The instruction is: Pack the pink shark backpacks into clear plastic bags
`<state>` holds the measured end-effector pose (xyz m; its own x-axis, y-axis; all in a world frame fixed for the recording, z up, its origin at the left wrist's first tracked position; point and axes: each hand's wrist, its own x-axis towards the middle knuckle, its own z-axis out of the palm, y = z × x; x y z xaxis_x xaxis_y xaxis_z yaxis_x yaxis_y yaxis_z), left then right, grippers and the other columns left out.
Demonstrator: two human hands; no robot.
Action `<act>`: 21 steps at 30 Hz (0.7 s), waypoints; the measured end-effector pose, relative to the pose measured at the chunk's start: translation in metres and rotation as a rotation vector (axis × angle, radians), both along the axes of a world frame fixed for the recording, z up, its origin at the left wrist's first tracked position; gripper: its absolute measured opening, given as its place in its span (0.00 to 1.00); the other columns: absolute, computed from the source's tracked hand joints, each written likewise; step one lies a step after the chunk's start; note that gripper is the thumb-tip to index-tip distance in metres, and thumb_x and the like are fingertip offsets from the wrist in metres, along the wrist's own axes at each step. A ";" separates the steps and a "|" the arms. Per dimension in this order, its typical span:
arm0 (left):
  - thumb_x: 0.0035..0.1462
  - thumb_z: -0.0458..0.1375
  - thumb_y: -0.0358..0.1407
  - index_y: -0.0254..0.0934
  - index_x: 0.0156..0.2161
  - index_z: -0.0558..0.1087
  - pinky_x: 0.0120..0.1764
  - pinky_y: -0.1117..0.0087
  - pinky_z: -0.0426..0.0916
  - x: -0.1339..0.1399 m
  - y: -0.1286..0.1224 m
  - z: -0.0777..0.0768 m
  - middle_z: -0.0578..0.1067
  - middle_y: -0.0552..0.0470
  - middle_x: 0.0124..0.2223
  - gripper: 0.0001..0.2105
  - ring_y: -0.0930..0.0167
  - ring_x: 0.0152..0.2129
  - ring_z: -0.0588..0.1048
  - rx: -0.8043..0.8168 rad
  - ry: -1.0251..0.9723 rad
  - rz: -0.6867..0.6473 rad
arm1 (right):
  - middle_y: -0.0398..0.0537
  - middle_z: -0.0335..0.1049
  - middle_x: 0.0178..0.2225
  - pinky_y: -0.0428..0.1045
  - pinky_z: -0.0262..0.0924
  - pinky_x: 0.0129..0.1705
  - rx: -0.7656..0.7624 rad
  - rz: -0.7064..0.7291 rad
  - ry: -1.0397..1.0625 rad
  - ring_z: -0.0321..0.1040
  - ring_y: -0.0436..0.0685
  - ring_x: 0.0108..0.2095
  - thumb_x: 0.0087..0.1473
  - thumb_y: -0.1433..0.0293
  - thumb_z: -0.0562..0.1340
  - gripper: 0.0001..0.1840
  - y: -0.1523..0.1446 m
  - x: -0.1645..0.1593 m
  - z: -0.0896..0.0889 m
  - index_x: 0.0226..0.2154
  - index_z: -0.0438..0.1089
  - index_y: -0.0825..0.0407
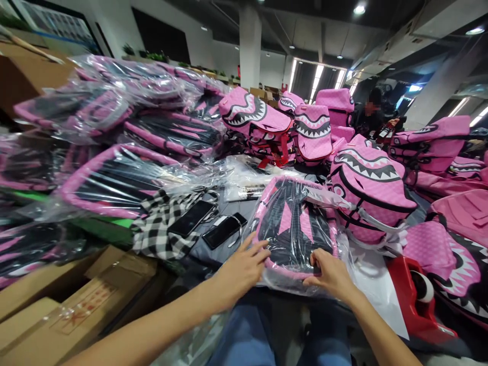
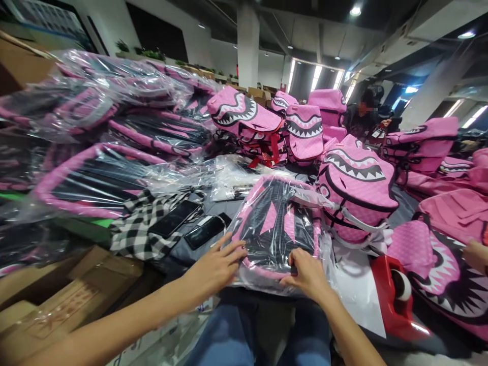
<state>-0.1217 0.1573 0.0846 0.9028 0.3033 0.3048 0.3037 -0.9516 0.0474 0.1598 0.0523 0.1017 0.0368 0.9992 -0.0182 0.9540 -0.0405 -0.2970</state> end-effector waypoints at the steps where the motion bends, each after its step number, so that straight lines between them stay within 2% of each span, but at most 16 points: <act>1: 0.61 0.64 0.36 0.40 0.36 0.77 0.68 0.47 0.43 -0.008 0.006 -0.001 0.77 0.49 0.53 0.03 0.59 0.59 0.66 -0.063 -0.026 0.048 | 0.39 0.69 0.32 0.47 0.46 0.30 0.011 0.004 0.004 0.62 0.53 0.29 0.45 0.58 0.74 0.22 0.000 0.001 -0.001 0.32 0.62 0.47; 3: 0.63 0.62 0.36 0.41 0.34 0.77 0.66 0.48 0.48 -0.016 0.021 -0.002 0.77 0.51 0.52 0.05 0.62 0.55 0.69 -0.219 -0.071 0.101 | 0.39 0.69 0.31 0.47 0.46 0.30 0.031 0.005 0.009 0.62 0.53 0.28 0.45 0.57 0.74 0.22 0.000 0.002 -0.004 0.32 0.62 0.47; 6: 0.63 0.62 0.39 0.42 0.35 0.80 0.61 0.52 0.53 -0.010 0.044 -0.004 0.76 0.50 0.51 0.06 0.63 0.52 0.70 -0.429 -0.079 0.090 | 0.40 0.68 0.30 0.47 0.49 0.30 0.073 -0.017 0.056 0.64 0.54 0.30 0.44 0.55 0.73 0.22 0.000 -0.002 -0.005 0.31 0.63 0.47; 9: 0.58 0.64 0.39 0.41 0.34 0.81 0.56 0.58 0.58 0.000 0.061 -0.007 0.74 0.50 0.51 0.06 0.62 0.50 0.71 -0.613 -0.022 0.115 | 0.43 0.70 0.32 0.49 0.57 0.32 0.152 0.015 0.278 0.66 0.56 0.32 0.48 0.51 0.70 0.21 -0.011 -0.001 -0.002 0.34 0.68 0.47; 11: 0.56 0.64 0.40 0.39 0.30 0.81 0.55 0.60 0.59 0.004 0.067 -0.008 0.72 0.50 0.51 0.08 0.62 0.49 0.70 -0.699 0.003 0.104 | 0.47 0.72 0.34 0.50 0.62 0.33 0.282 -0.046 0.453 0.68 0.58 0.33 0.51 0.46 0.65 0.22 -0.032 0.012 -0.001 0.35 0.71 0.47; 13: 0.55 0.63 0.40 0.39 0.27 0.80 0.55 0.61 0.59 0.005 0.071 -0.007 0.72 0.50 0.50 0.10 0.62 0.49 0.70 -0.746 0.008 0.079 | 0.49 0.73 0.33 0.52 0.64 0.34 0.475 -0.305 0.511 0.69 0.59 0.32 0.52 0.43 0.62 0.25 -0.062 0.039 -0.004 0.34 0.72 0.47; 14: 0.55 0.63 0.41 0.39 0.26 0.79 0.56 0.61 0.59 0.005 0.073 -0.005 0.72 0.50 0.49 0.10 0.62 0.49 0.70 -0.767 0.010 0.075 | 0.50 0.73 0.31 0.53 0.65 0.35 0.577 -0.493 0.472 0.69 0.60 0.32 0.51 0.42 0.62 0.25 -0.080 0.058 -0.007 0.32 0.72 0.47; 16: 0.52 0.63 0.42 0.39 0.24 0.79 0.56 0.61 0.60 0.007 0.075 -0.002 0.71 0.50 0.49 0.11 0.61 0.49 0.70 -0.822 0.024 0.072 | 0.51 0.73 0.29 0.56 0.65 0.36 0.682 -0.835 0.293 0.69 0.63 0.31 0.48 0.43 0.61 0.26 -0.115 0.100 -0.014 0.32 0.72 0.48; 18: 0.49 0.64 0.45 0.39 0.24 0.79 0.54 0.64 0.64 0.008 0.077 -0.001 0.71 0.49 0.48 0.12 0.61 0.48 0.70 -0.895 0.028 0.057 | 0.55 0.73 0.29 0.60 0.65 0.40 0.655 -0.995 0.062 0.69 0.67 0.33 0.49 0.46 0.58 0.23 -0.147 0.139 -0.020 0.31 0.72 0.49; 21: 0.45 0.66 0.53 0.39 0.24 0.80 0.45 0.69 0.70 0.009 0.084 -0.010 0.71 0.48 0.47 0.17 0.63 0.43 0.71 -1.003 0.006 0.034 | 0.66 0.73 0.35 0.62 0.63 0.48 0.451 -1.062 -0.162 0.68 0.72 0.44 0.53 0.59 0.53 0.19 -0.180 0.171 -0.026 0.34 0.73 0.55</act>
<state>-0.1131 0.2412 0.0750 0.8897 0.4431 -0.1101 0.3327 -0.4639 0.8210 0.3309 -0.1277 0.0759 0.8283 0.3795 0.4123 0.5321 -0.7634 -0.3662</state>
